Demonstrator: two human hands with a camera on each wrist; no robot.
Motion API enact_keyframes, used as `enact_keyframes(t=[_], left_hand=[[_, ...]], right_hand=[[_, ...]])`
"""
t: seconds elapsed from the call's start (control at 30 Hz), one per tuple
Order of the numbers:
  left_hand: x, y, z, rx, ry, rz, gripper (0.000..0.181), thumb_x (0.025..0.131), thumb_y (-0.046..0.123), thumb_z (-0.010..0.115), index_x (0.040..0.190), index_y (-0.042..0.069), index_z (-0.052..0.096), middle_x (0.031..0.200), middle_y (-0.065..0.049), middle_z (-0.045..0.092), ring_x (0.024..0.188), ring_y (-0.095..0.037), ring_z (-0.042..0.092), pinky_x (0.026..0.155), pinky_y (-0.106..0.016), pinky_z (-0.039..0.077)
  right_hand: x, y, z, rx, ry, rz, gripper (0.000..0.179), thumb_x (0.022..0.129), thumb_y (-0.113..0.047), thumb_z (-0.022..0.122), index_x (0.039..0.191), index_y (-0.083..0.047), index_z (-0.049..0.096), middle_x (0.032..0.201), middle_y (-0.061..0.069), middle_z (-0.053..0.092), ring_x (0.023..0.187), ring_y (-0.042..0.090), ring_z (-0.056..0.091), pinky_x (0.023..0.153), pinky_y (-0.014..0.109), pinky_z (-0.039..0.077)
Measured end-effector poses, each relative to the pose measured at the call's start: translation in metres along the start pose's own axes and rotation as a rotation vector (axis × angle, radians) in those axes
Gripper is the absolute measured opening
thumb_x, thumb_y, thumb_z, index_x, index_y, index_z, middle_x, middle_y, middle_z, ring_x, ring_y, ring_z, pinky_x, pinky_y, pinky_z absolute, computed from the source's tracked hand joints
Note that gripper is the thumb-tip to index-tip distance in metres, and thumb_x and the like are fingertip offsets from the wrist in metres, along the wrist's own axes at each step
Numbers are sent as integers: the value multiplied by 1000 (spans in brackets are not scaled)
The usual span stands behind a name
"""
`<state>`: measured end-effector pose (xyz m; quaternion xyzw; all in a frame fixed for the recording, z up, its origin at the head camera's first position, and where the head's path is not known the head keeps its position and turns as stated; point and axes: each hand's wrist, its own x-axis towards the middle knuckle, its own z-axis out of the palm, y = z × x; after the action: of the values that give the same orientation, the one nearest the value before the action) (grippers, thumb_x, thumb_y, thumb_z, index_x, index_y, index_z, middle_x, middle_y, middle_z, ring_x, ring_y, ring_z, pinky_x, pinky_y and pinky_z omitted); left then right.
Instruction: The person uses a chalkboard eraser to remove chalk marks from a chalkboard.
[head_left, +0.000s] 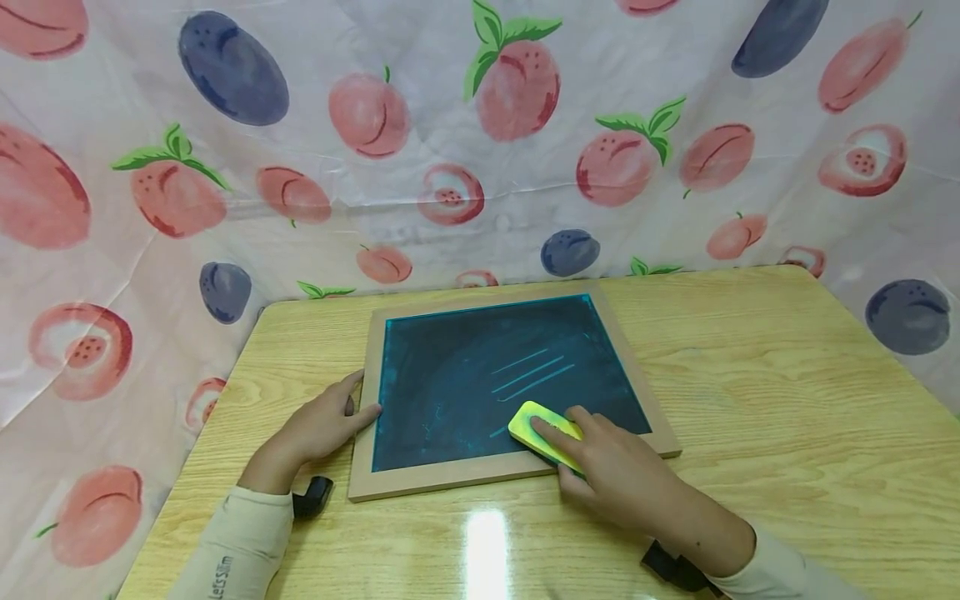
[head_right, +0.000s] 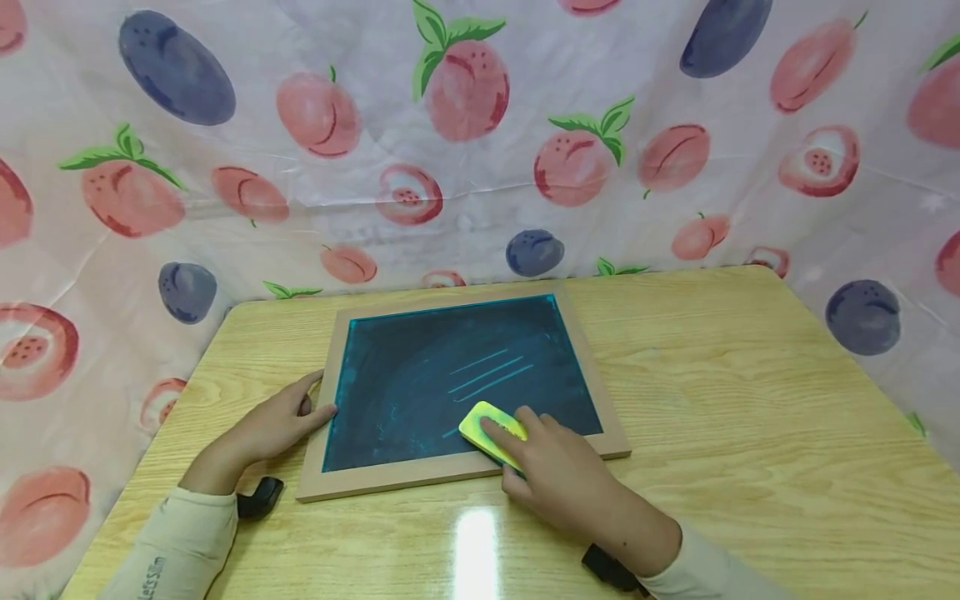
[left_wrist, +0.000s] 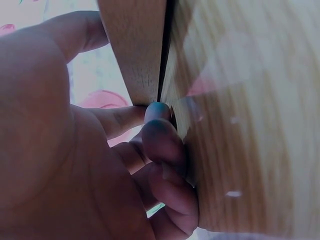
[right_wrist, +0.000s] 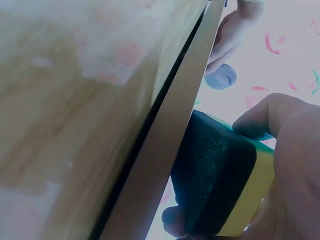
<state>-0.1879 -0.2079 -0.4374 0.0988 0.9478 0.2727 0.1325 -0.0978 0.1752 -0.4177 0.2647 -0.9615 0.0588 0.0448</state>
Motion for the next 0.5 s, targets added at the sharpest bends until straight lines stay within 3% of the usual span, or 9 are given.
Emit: enact_keyframes(t=[0.23,0.5], left_hand=[[0,1,0,-11,-8,-21,74,89,53,50,148,20,19,76,-6,52,57,-17,48,52,-30,39],[-2,1,-1,34,4,-13,76,89,56,47,147,17,20,93,-3,53,81,-15,54,67,-32,42]], right_hand=[[3,8,1,-23,-2,48,58,84,-37,56,140,-37,38,114,8,52,81,16,54,64,30,45],[7,38,-4,-48,53,137,55,82,-34,60,136,-27,47,106,15,54,70,19,52,53,31,43]])
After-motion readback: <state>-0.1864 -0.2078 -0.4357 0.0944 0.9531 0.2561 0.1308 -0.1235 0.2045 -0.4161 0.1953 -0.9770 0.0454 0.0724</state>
